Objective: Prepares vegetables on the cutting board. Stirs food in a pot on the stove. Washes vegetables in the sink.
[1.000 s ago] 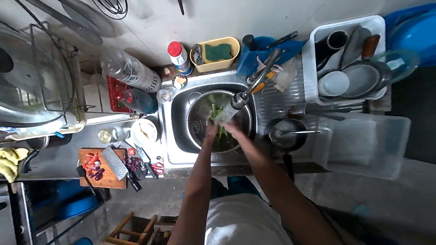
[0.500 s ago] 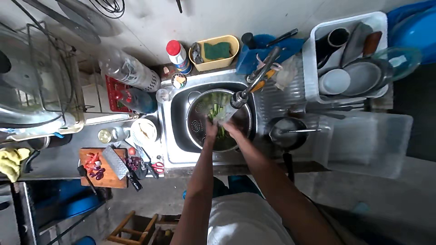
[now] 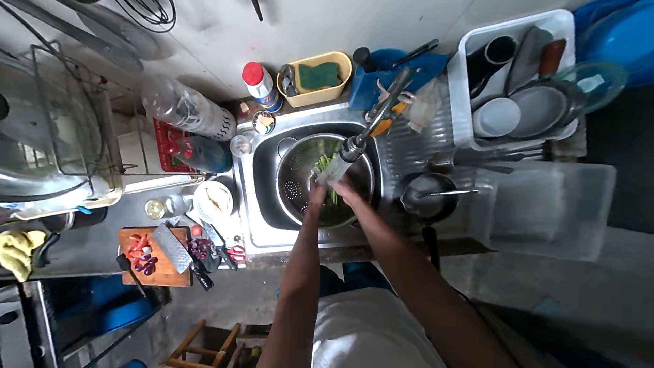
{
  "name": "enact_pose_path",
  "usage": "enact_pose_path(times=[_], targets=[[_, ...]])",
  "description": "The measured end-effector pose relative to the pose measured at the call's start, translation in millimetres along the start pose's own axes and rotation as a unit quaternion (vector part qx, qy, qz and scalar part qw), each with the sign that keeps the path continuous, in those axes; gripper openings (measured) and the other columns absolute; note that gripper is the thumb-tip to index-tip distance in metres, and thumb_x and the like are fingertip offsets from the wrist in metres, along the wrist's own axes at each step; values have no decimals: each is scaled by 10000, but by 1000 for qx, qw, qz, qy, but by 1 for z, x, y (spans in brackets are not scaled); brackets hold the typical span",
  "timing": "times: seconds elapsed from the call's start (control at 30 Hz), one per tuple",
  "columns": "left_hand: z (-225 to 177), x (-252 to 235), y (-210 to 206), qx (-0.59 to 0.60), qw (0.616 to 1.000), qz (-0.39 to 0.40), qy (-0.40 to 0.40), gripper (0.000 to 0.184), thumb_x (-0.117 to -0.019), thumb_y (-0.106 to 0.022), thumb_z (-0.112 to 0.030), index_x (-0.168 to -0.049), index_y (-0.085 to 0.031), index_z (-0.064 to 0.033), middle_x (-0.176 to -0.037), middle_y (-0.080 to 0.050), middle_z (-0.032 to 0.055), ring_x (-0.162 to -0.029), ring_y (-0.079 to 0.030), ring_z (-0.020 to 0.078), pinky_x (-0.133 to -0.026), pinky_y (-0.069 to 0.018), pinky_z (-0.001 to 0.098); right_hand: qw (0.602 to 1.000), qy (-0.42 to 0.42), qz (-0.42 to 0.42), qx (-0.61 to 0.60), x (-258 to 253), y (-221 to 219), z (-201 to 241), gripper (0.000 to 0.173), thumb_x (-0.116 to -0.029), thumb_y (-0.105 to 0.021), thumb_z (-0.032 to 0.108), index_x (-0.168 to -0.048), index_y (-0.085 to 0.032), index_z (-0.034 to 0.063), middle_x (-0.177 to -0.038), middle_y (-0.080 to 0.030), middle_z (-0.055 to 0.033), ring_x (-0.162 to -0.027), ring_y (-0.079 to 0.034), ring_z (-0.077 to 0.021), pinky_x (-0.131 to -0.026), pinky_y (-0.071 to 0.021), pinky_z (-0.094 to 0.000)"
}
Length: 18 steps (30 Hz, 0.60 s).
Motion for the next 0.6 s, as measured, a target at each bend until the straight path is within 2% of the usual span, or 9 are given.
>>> enact_pose_path(times=[0.07, 0.13, 0.2, 0.23, 0.3, 0.37, 0.4, 0.5, 0.6], targets=[[-5, 1, -2, 5, 1000, 12, -11, 657, -1019, -560, -522, -1583, -331, -275, -1464, -553, 182, -1254, -592, 366, -999, -505, 585, 1000, 13, 14, 4, 0, 6, 6, 678, -928, -751, 367, -1518, -473, 182, -1472, -566, -142, -1316, -558, -342, -1039, -479, -608], [-11, 6, 6, -8, 998, -1, -61, 592, -1041, -470, -580, -1548, -399, -283, -1440, -575, 140, -1223, -609, 323, -982, -517, 565, 999, 20, 22, 36, 9, 18, 15, 660, -967, -680, 487, -1524, -472, 200, -1489, -555, -139, -1327, -552, -357, -1042, -473, -625], [-7, 0, 18, -45, 992, -42, -107, 556, -1052, -460, -557, -1531, -446, -275, -1512, -515, 109, -1305, -561, 306, -1031, -496, 565, 997, 30, 7, 75, 16, 30, 23, 562, -1011, -629, 429, -1498, -503, 177, -1436, -584, -187, -1270, -579, -410, -994, -480, -654], [-2, -6, 25, -76, 988, -76, -113, 560, -1059, -464, -529, -1535, -446, -234, -1549, -465, 137, -1354, -515, 337, -1064, -470, 579, 995, 38, -6, 97, 18, 34, 27, 540, -1014, -631, 404, -1486, -516, 169, -1402, -605, -202, -1237, -597, -424, -971, -488, -661], [12, -18, 34, -143, 976, -140, -91, 581, -1079, -435, -474, -1545, -416, -127, -1552, -430, 227, -1382, -479, 414, -1104, -436, 605, 990, 28, -36, 133, 15, 38, 25, 590, -977, -684, 403, -1475, -519, 131, -1348, -627, -234, -1191, -614, -452, -944, -494, -677], [21, -21, 30, -177, 972, -148, -37, 565, -1102, -387, -435, -1502, -441, -39, -1462, -518, 272, -1336, -530, 431, -1102, -442, 598, 988, -14, -42, 146, 8, 32, 10, 621, -951, -705, 399, -1460, -508, 103, -1311, -631, -259, -1156, -624, -465, -901, -505, -676], [23, -21, 23, -179, 974, -137, -12, 563, -1105, -375, -439, -1482, -465, -30, -1406, -571, 275, -1300, -564, 429, -1086, -456, 600, 989, -25, -33, 140, 2, 25, 1, 627, -932, -725, 373, -1454, -510, 99, -1328, -620, -255, -1172, -616, -455, -911, -506, -670], [20, -18, 2, -116, 987, -97, 52, 624, -1079, -397, -514, -1507, -446, -62, -1412, -565, 273, -1305, -555, 428, -1072, -460, 610, 994, -21, 5, 106, -12, -1, -15, 678, -860, -804, 263, -1449, -526, 77, -1411, -576, -229, -1266, -573, -418, -997, -491, -649], [19, -14, -6, 35, 996, -66, 46, 625, -1038, -542, -493, -1518, -432, -108, -1395, -592, 216, -1267, -588, 354, -1043, -495, 563, 995, -51, 45, 78, -3, -11, -7, 750, -886, -787, 328, -1514, -456, 89, -1428, -572, -222, -1292, -566, -387, -1030, -481, -618]])
Point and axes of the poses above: each hand's wrist, its own x-axis away from the middle knuckle, its own y-axis out of the back of the hand, z = x × y, the point moved 5 cm from there along -x, towards the middle knuckle
